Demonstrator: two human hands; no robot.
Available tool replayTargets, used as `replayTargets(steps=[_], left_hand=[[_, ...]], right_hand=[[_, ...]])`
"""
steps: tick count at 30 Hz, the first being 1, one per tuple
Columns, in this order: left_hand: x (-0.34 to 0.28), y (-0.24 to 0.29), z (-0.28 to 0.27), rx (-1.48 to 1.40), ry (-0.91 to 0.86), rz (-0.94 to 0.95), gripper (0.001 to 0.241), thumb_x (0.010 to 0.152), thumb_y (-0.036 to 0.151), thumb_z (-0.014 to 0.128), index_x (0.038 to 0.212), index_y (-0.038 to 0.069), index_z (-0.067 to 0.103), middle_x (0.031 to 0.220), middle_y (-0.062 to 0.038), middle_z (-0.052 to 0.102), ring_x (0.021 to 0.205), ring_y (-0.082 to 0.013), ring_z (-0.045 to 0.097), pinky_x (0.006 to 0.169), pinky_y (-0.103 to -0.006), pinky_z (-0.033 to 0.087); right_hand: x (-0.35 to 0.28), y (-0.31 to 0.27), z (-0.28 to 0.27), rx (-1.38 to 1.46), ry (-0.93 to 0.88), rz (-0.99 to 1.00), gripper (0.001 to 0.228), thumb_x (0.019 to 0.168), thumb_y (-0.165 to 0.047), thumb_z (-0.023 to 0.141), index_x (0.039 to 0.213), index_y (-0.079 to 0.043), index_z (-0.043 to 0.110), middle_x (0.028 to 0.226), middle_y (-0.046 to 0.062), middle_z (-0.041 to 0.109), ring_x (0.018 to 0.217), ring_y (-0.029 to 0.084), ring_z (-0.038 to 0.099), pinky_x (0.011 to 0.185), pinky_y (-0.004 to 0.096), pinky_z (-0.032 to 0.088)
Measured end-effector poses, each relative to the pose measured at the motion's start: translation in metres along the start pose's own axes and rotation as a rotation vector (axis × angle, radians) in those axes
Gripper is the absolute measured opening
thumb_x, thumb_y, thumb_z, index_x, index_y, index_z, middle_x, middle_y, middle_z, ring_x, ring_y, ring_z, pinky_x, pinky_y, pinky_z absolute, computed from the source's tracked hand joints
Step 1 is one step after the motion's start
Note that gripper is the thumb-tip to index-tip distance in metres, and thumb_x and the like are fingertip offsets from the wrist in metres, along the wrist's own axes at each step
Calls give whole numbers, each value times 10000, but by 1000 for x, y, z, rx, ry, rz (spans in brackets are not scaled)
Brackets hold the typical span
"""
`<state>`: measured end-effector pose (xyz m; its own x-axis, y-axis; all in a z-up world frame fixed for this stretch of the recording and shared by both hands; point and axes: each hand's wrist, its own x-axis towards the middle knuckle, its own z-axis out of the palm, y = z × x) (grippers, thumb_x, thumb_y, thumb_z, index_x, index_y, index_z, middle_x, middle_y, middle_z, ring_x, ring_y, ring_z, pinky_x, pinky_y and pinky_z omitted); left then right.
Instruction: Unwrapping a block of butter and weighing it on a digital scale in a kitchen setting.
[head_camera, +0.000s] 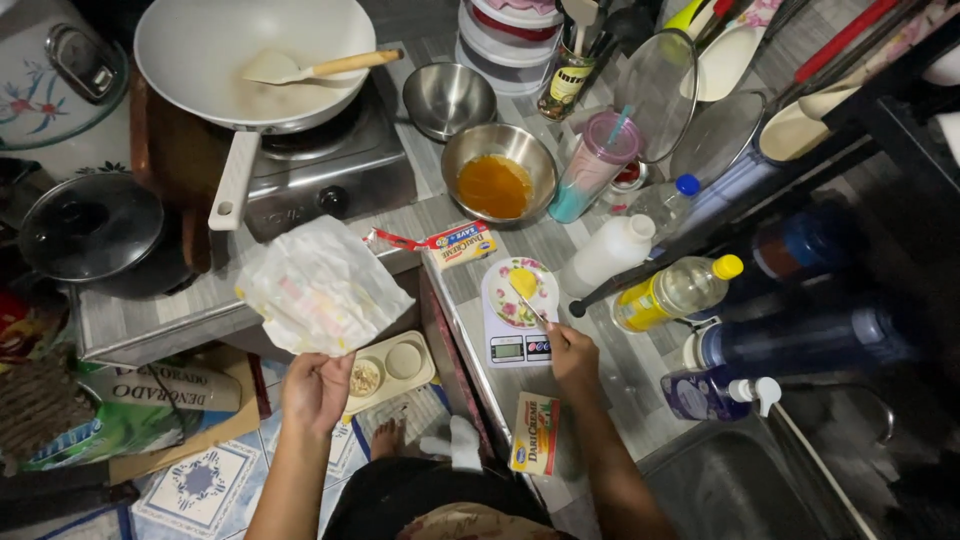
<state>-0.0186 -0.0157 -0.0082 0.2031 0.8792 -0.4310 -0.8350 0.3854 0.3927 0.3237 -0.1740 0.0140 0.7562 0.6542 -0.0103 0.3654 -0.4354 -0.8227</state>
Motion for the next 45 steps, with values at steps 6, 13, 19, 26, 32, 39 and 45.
replayTargets(steps=[6, 13, 19, 26, 32, 39, 45], left_hand=[[17, -21, -30, 32, 16, -30, 536, 812, -60, 447, 1328, -45, 587, 1361, -250, 641, 1249, -462, 629, 1129, -618, 473], [26, -38, -34, 87, -34, -58, 439, 871, -111, 424, 1287, -132, 564, 1266, -342, 628, 1202, -526, 624, 1134, -668, 415], [-34, -45, 43, 285, -134, -208, 263, 890, -48, 508, 1136, -50, 603, 1029, -278, 729, 899, -419, 764, 904, -594, 605], [-81, -22, 78, 720, -264, -385, 215, 851, -9, 564, 1034, -71, 658, 857, -151, 706, 722, -257, 766, 722, -443, 668], [-89, -9, 79, 1042, -310, -270, 233, 886, 39, 602, 1042, -88, 719, 714, -157, 704, 672, -203, 752, 678, -346, 645], [-90, 0, 86, 1125, -217, -39, 520, 921, 9, 559, 1435, -71, 559, 739, -252, 779, 716, -302, 812, 805, -381, 628], [-95, -5, 93, 776, -166, 33, 519, 944, -32, 511, 1459, -78, 549, 854, -320, 712, 723, -392, 777, 750, -458, 636]], right_hand=[[-23, -55, -34, 221, 11, -26, 398, 1045, -317, 626, 755, -78, 758, 605, 99, 652, 619, 182, 563, 624, 346, 486], [-36, -61, -47, 422, -3, 154, 420, 1086, -359, 498, 945, -48, 743, 681, 29, 547, 631, 136, 474, 604, 286, 382], [-22, -5, 8, 566, -183, 314, 404, 1090, -440, 489, 955, -90, 638, 728, 70, 627, 588, 166, 533, 511, 261, 429], [6, -29, 27, 1138, -412, 282, 242, 1073, -310, 587, 1246, -142, 575, 1121, 63, 682, 980, 208, 696, 852, 395, 619], [23, -32, 38, 858, -320, 38, 468, 792, 84, 839, 1025, -155, 510, 859, -98, 561, 732, 50, 592, 688, 177, 552], [0, -55, 49, 808, -145, 36, 440, 750, 135, 774, 958, -148, 509, 780, -99, 496, 671, 54, 543, 599, 164, 496], [-8, -39, 51, 909, -155, 82, 429, 759, 142, 774, 934, -149, 511, 749, -92, 496, 647, 52, 561, 633, 193, 516]])
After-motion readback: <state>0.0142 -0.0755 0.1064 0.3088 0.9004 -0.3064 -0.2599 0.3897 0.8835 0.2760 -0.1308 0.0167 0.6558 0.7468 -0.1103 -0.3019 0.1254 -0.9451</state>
